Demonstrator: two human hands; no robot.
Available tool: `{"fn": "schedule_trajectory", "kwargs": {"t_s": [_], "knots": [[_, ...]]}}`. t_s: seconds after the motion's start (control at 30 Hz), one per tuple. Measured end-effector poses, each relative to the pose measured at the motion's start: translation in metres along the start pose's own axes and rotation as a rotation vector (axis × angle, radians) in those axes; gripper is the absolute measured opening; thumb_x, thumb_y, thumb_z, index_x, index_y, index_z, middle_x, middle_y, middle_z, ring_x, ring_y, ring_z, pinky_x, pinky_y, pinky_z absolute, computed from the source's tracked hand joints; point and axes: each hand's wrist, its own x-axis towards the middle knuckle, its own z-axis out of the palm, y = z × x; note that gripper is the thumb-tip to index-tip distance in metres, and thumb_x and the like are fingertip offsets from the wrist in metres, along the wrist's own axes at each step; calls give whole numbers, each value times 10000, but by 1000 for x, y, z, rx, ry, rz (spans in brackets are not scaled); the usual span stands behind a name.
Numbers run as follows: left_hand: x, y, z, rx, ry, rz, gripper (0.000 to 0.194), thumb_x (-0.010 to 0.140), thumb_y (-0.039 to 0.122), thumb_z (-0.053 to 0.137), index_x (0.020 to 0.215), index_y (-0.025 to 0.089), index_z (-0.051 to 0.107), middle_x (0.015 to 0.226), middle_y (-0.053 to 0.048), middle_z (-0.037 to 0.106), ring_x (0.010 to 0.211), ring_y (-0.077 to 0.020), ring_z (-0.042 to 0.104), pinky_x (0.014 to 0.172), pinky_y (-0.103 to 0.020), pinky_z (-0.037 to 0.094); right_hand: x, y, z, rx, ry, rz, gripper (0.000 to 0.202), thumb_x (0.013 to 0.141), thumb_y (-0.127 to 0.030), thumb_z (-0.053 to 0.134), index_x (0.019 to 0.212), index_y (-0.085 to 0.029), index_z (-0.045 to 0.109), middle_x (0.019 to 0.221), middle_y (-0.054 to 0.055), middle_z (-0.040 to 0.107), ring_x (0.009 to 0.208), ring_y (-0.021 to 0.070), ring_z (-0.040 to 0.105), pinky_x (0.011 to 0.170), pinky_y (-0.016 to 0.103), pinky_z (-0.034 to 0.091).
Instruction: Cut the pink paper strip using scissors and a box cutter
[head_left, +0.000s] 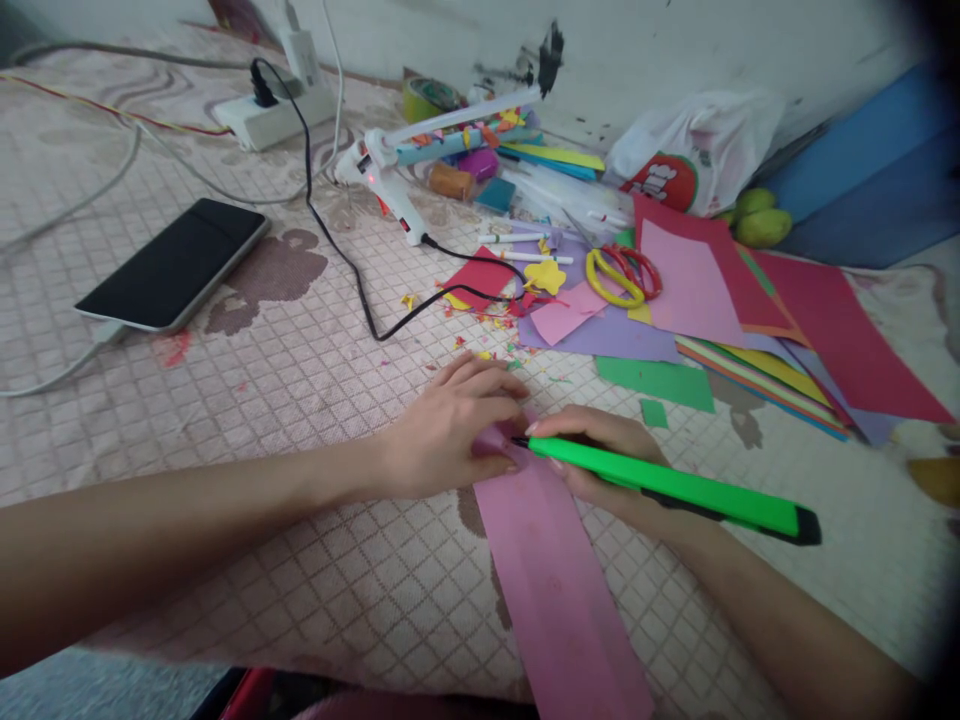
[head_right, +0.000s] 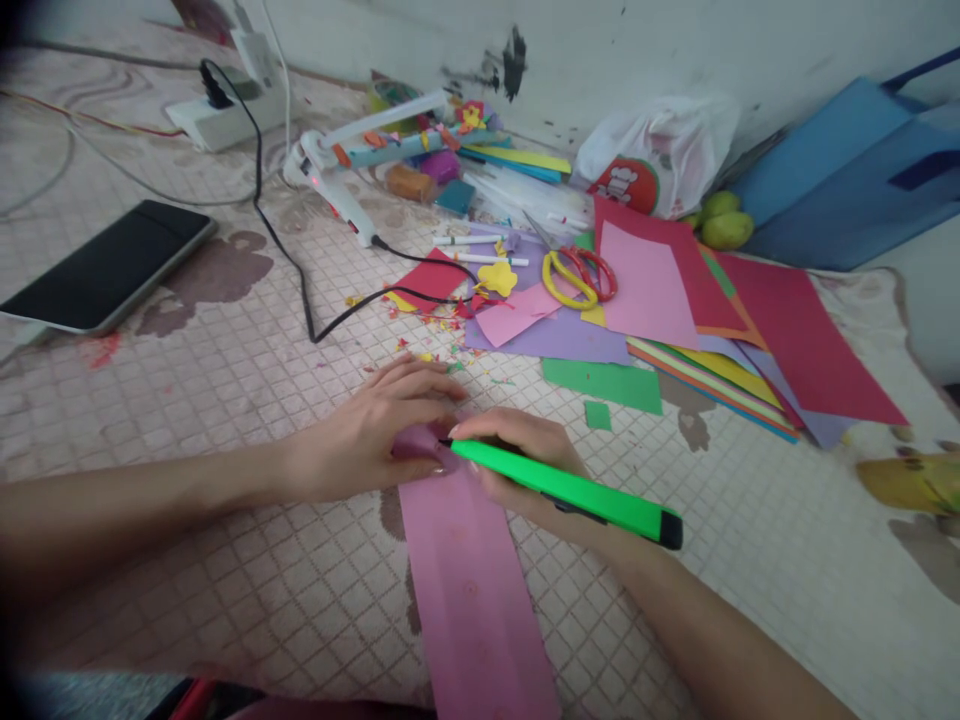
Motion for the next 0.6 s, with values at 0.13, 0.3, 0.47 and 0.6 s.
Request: {"fn": "schedule_trajectory", "kwargs": {"t_s": [0.13, 0.3, 0.47, 0.6], "knots": [[1, 0, 0, -6, 10, 4, 195, 784, 327, 688, 931, 211, 632, 1215, -49, 581, 1197, -258, 462, 1096, -482, 247, 1, -1, 1, -3, 2, -13, 184, 821, -169, 579, 973, -247, 646, 891, 1, 694, 800, 139, 644, 722, 278, 523], [1, 0, 0, -17, 22, 9, 212, 782, 334, 691, 947, 214, 633, 1207, -51, 584, 1182, -254, 476, 1094, -476, 258, 1, -1, 0, -12, -7, -28, 189, 815, -152, 576, 970, -235, 647, 886, 6, 697, 786, 138, 650, 712, 272, 527], [1, -1, 1, -16, 19, 11, 210, 790, 345, 683, 947, 214, 635, 1212, -53, 582, 1183, -255, 477, 1093, -468, 262, 1, 2, 1, -38, 6, -37, 206, 810, -146, 564, 970, -242, 652, 893, 6, 705, 793, 141, 659, 712, 272, 533], [0, -1, 1, -10, 24, 15, 228, 782, 342, 691, 959, 213, 631, 1223, -49, 578, 1194, -257, 467, 1105, -471, 239, -1, 5, 2, -22, 10, -42, 206, 810, -161, 579, 984, -246, 651, 918, 7, 709, 804, 142, 662, 715, 270, 535]]}}
